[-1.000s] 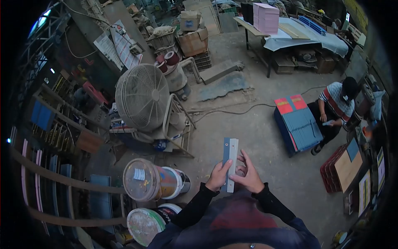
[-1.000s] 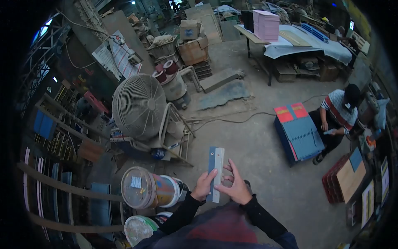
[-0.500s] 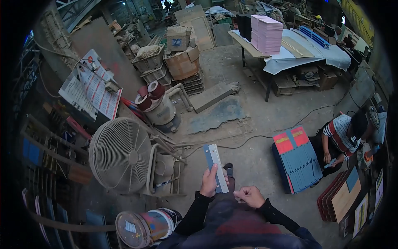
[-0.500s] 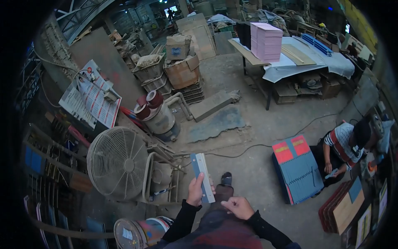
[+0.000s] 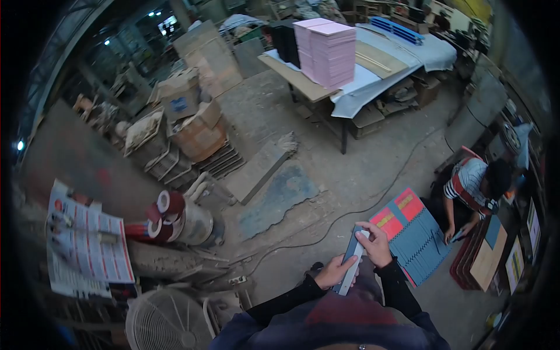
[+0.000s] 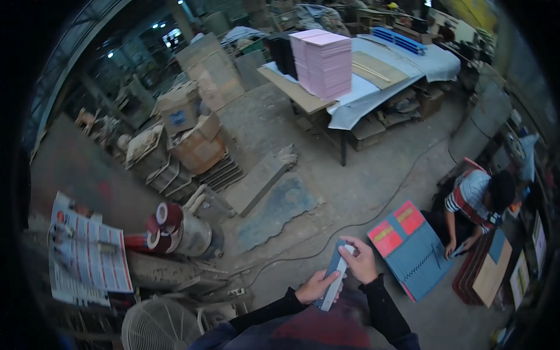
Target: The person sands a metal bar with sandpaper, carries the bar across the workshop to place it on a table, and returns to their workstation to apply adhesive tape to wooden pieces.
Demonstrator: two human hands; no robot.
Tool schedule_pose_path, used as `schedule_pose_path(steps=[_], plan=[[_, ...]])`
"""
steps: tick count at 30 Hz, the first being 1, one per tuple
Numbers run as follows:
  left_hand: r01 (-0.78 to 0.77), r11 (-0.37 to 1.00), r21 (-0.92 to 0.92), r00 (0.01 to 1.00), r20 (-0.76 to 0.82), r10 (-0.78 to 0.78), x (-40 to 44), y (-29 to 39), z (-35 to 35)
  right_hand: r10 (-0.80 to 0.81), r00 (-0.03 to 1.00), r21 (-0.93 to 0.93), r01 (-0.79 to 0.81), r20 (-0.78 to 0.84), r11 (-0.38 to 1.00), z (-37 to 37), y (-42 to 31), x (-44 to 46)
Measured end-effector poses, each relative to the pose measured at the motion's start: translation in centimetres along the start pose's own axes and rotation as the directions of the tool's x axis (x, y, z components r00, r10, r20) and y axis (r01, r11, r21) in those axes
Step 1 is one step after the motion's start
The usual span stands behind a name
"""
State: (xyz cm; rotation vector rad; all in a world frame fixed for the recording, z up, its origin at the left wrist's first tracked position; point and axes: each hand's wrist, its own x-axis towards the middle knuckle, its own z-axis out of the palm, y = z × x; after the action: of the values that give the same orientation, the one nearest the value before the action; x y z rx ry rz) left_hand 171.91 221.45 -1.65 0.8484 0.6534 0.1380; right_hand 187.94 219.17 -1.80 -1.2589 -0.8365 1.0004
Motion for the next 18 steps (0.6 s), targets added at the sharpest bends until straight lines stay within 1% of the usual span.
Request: schedule_pose_path(steps=[1,2,3,4,5,6,7,9,11,13,15,18], plan=[[0.037,0.999,0.022,0.998,0.047,-0.038,1.7,0.7,-0.5,0.033,0.997,-0.186,-0.02,0.07,0.982,-1.4,0.6,1.5],[0.039,0.998,0.053,0.999,0.03,-0.04,3.6,1.1,-1.1,0.088,0.996,-0.195,-0.083,0.018,0.977,-2.0,0.9,2.9],[0.036,0.996,0.082,0.999,0.009,-0.036,5.5,1.9,-1.6,0.089,0.995,-0.194,-0.094,-0.034,0.977,-2.3,0.6,4.1],[0.009,0.983,0.183,1.0,0.016,-0.012,7.0,3.2,-1.9,0.108,0.993,-0.056,-0.11,-0.039,0.992,-2.4,0.4,5.6],[0.02,0.98,0.199,0.999,0.045,-0.03,8.9,4.2,-2.4,0.116,0.993,0.085,-0.113,-0.034,0.99,-2.6,0.2,7.4],[-0.006,0.97,0.244,0.999,0.041,-0.004,10.9,5.0,-2.9,0.098,0.994,0.131,-0.091,-0.049,0.987,-3.2,0.6,9.4],[-0.034,0.956,0.29,0.999,0.039,0.023,13.0,6.4,-3.3,0.088,0.993,0.134,-0.077,-0.082,0.988,-4.1,1.2,11.7],[0.005,0.955,0.298,0.997,0.068,-0.026,16.8,9.2,-3.7,0.112,0.99,0.197,-0.093,-0.088,0.976,-6.1,1.9,15.5],[0.038,0.977,0.208,0.991,0.116,-0.063,21.0,12.0,-3.7,0.101,0.985,0.186,-0.074,-0.137,0.98,-8.5,0.7,19.3],[0.051,0.971,0.235,0.985,0.15,-0.088,24.5,15.1,-3.1,0.112,0.978,0.312,-0.052,-0.176,0.949,-11.2,-1.0,23.0],[0.076,0.971,0.227,0.937,0.318,-0.147,27.8,18.0,-2.4,0.096,0.972,0.308,-0.027,-0.213,0.951,-13.9,-2.6,26.0],[0.098,0.976,0.193,0.911,0.377,-0.166,32.3,20.8,-0.6,0.113,0.957,0.273,-0.037,-0.266,0.961,-17.2,-4.2,29.3]])
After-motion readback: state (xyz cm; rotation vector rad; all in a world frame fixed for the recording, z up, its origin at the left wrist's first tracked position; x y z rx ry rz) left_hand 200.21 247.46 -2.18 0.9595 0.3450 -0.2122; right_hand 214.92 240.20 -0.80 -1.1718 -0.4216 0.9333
